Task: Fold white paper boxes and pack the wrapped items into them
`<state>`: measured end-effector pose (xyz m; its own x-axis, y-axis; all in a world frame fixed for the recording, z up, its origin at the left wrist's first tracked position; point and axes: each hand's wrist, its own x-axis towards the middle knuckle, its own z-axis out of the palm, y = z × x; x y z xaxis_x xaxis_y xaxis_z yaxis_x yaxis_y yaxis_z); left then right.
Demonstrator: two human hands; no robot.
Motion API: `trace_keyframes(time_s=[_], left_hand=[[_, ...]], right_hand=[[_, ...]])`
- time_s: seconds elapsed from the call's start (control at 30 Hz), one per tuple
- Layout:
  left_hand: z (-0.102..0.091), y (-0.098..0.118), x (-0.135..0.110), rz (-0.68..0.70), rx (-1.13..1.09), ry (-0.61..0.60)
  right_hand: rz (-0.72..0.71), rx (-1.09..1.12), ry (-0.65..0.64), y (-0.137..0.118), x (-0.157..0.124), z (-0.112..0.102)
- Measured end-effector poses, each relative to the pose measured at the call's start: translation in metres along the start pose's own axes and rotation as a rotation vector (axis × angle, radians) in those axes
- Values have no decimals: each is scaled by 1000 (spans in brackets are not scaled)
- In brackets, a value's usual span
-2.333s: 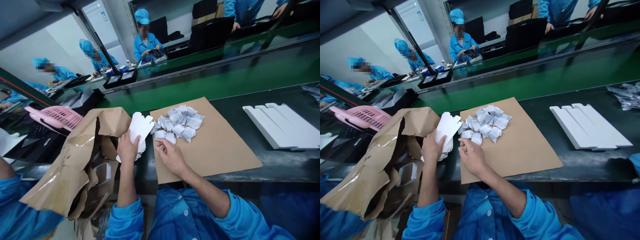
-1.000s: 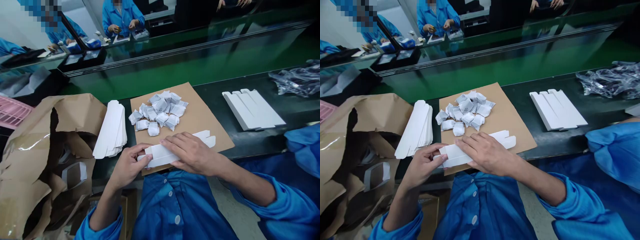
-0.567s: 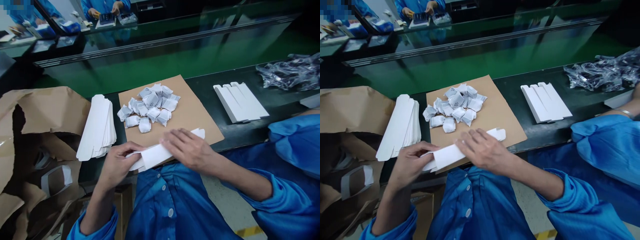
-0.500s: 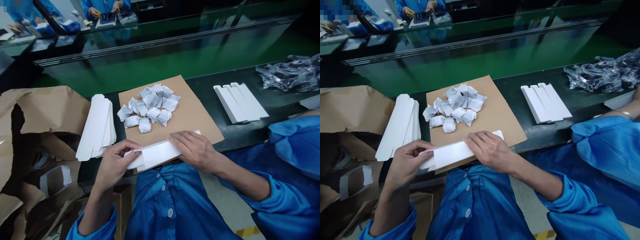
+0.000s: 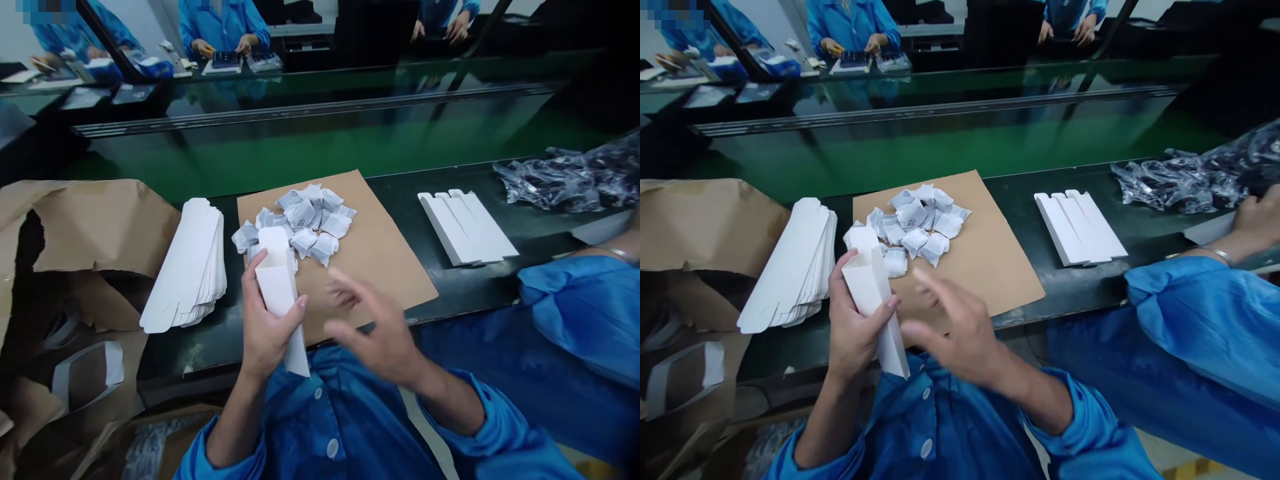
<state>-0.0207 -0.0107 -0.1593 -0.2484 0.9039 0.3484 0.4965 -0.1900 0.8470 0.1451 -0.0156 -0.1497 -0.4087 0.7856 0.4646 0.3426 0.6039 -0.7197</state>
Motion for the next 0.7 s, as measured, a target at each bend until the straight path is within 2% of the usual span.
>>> trace_keyframes(time_s=[0.03,0.1,0.17,0.27,0.3,0.33,0.43,0.47,0.5,0.6,0.7], left_hand=[[-3,-1,-1,15,12,-18],[-5,-1,-8,56,38,-9],[-7,1,-14,104,56,-19],[-13,1,-19,160,83,-144],[-15,0,-19,168,90,-187],[-17,-1,-19,172,96,-213],[-19,0,-19,181,122,-238],[-18,0,-19,185,128,-240],[-17,1,-19,188,130,-239],[-13,3,-20,168,157,-217],[-8,-1,-24,133,200,-150]], right_hand=[[32,54,45,1,8,-7],[-19,96,76,4,22,-13],[-101,110,-7,6,32,-12],[-111,198,-207,9,40,-13],[-80,265,-245,10,42,-16],[-28,339,-222,11,44,-19],[231,536,25,16,51,-27],[309,595,54,17,54,-27],[359,652,29,18,56,-26],[379,759,-195,16,59,-17],[374,793,-253,12,56,-8]])
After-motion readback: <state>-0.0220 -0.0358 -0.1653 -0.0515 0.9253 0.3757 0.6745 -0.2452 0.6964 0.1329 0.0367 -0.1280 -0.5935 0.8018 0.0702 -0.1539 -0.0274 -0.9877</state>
